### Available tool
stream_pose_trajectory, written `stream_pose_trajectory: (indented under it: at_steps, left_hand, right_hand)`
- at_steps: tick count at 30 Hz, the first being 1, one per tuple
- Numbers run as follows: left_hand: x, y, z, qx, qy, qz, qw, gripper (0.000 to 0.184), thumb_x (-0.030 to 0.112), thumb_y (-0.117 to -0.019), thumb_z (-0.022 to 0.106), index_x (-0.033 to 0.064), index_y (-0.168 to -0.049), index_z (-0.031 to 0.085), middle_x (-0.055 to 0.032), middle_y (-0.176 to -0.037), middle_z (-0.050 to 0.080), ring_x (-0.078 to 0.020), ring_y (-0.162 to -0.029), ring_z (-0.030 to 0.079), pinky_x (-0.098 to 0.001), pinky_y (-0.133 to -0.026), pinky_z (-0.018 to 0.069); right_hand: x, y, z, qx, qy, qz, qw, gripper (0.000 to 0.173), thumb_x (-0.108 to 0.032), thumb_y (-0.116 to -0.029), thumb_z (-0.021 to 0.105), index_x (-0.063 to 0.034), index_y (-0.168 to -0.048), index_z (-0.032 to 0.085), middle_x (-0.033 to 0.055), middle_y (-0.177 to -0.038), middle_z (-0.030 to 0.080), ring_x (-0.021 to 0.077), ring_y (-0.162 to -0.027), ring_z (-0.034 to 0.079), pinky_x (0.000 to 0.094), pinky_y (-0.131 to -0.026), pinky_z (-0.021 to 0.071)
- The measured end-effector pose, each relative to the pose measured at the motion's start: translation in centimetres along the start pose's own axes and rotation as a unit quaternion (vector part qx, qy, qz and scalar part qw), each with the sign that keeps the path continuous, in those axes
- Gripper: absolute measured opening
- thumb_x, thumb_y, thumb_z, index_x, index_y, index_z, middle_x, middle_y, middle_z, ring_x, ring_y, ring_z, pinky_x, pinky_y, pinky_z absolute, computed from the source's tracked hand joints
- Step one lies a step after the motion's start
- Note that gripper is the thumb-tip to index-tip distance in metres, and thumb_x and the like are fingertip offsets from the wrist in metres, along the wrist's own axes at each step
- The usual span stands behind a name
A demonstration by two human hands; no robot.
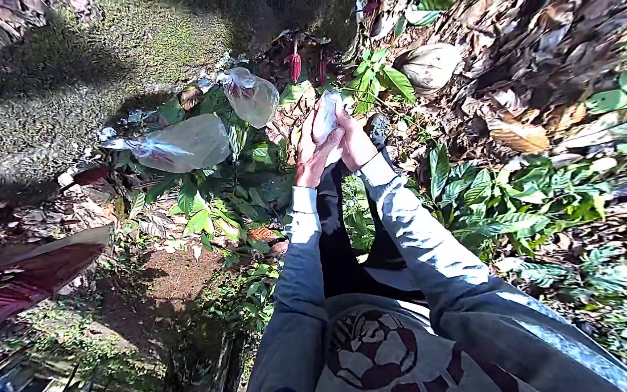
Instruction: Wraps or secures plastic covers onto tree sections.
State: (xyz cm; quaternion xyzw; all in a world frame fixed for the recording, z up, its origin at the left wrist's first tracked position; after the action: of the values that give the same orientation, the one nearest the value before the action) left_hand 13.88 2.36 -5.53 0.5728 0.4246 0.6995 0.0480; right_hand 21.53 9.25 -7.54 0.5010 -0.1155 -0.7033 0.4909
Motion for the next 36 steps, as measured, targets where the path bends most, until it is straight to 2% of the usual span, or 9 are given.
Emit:
stream_pose_trajectory:
  at_steps: [5, 9, 15, 19, 21, 24, 27, 32, 36]
  left_hand:
    - [-0.1, -0.4, 1.6, -0.037, 0.095, 0.005, 0.995, 0.054, 0.018, -0.1000, 0.064, 0.0023, -0.148, 0.046, -0.0171, -0.131, 0.064, -0.0253, -0.114, 0.066, -0.0460, -0.098, 0.0571]
    - [0.7, 0.4, 3.1, -0.053, 0.143, -0.026, 0.988, 0.053, 0.033, -0.1041, 0.057, 0.0101, -0.151, 0.046, -0.0139, -0.128, 0.065, -0.0238, -0.110, 0.066, -0.0456, -0.094, 0.0577]
    - [0.6, -0.2, 5.2, -0.032, 0.122, -0.049, 0.991, 0.044, 0.022, -0.1035, 0.060, 0.0082, -0.145, 0.052, -0.0144, -0.125, 0.067, -0.0243, -0.110, 0.067, -0.0452, -0.094, 0.0584]
    - [2.3, -0.2, 5.6, 0.020, 0.187, -0.016, 0.982, 0.049, 0.025, -0.1045, 0.059, 0.0111, -0.150, 0.048, -0.0205, -0.127, 0.066, -0.0355, -0.106, 0.070, -0.0543, -0.085, 0.0622]
    - [3.0, -0.4, 5.7, 0.033, 0.170, 0.030, 0.984, 0.050, 0.023, -0.1034, 0.061, 0.0079, -0.149, 0.047, -0.0200, -0.125, 0.066, -0.0325, -0.105, 0.069, -0.0506, -0.086, 0.0615]
    - [3.6, -0.5, 6.3, 0.030, 0.172, 0.056, 0.983, 0.050, 0.024, -0.1037, 0.060, 0.0051, -0.148, 0.048, -0.0193, -0.129, 0.065, -0.0309, -0.111, 0.067, -0.0498, -0.093, 0.0591]
    - [3.7, -1.3, 5.8, 0.026, 0.231, 0.053, 0.971, 0.048, 0.024, -0.1081, 0.050, 0.0076, -0.153, 0.042, -0.0186, -0.140, 0.059, -0.0327, -0.123, 0.062, -0.0528, -0.100, 0.0552]
    - [3.3, -1.6, 5.0, 0.008, 0.253, 0.037, 0.967, 0.044, 0.021, -0.1071, 0.042, 0.0122, -0.150, 0.044, -0.0116, -0.133, 0.062, -0.0229, -0.109, 0.066, -0.0445, -0.090, 0.0587]
    - [3.1, -1.2, 5.1, 0.026, 0.105, 0.085, 0.990, 0.044, 0.023, -0.1046, 0.049, 0.0051, -0.144, 0.050, -0.0142, -0.125, 0.065, -0.0230, -0.102, 0.067, -0.0428, -0.086, 0.0598]
  right_hand:
    - [-3.1, 2.1, -1.6, -0.070, 0.101, -0.013, 0.992, 0.051, -0.028, -0.1095, 0.046, -0.0120, -0.157, 0.038, 0.0077, -0.142, 0.060, 0.0158, -0.121, 0.062, 0.0361, -0.099, 0.0554]
    - [-5.5, 4.2, -2.8, -0.124, 0.151, 0.006, 0.981, 0.070, -0.017, -0.1028, 0.056, -0.0183, -0.165, 0.022, 0.0076, -0.156, 0.049, 0.0197, -0.129, 0.059, 0.0380, -0.097, 0.0579]
    - [-7.9, 4.7, -4.8, -0.082, 0.285, -0.037, 0.954, 0.057, -0.009, -0.1008, 0.053, -0.0119, -0.157, 0.040, 0.0067, -0.147, 0.057, 0.0151, -0.118, 0.065, 0.0343, -0.089, 0.0596]
    - [-9.0, 5.9, -7.6, 0.050, 0.259, -0.094, 0.960, 0.037, -0.027, -0.1018, 0.064, -0.0070, -0.133, 0.060, 0.0086, -0.128, 0.066, 0.0169, -0.111, 0.067, 0.0364, -0.093, 0.0587]
    - [-8.2, 6.7, -7.4, 0.025, 0.229, -0.035, 0.972, 0.042, -0.034, -0.0995, 0.068, -0.0074, -0.131, 0.060, 0.0081, -0.119, 0.068, 0.0181, -0.097, 0.071, 0.0362, -0.080, 0.0629]
    - [-5.7, 6.6, -6.8, -0.002, 0.139, -0.009, 0.990, 0.040, -0.014, -0.0971, 0.069, -0.0026, -0.132, 0.054, 0.0141, -0.118, 0.068, 0.0263, -0.092, 0.073, 0.0421, -0.074, 0.0654]
    - [-5.1, 6.7, -7.6, 0.060, 0.145, -0.083, 0.984, 0.018, -0.007, -0.0946, 0.068, -0.0003, -0.112, 0.066, 0.0086, -0.094, 0.072, 0.0160, -0.080, 0.070, 0.0343, -0.075, 0.0610]
    - [-3.7, 9.8, -7.4, 0.016, 0.197, -0.013, 0.980, 0.021, -0.002, -0.0954, 0.066, -0.0062, -0.116, 0.063, 0.0074, -0.095, 0.070, 0.0142, -0.076, 0.066, 0.0304, -0.069, 0.0586]
    - [-5.3, 7.1, -9.8, 0.085, 0.197, -0.024, 0.976, 0.029, -0.029, -0.1060, 0.056, -0.0052, -0.119, 0.067, 0.0064, -0.103, 0.072, 0.0148, -0.083, 0.070, 0.0341, -0.074, 0.0609]
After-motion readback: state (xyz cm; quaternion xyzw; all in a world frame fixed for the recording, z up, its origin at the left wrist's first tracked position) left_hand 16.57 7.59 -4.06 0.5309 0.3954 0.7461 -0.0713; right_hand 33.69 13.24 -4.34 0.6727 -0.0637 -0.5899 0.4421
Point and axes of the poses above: each hand's wrist, its own y-axis away from the middle knuckle, its own z-axis out of the palm, x = y × z, the point moved 6 cm from there along -y, towards the middle knuckle
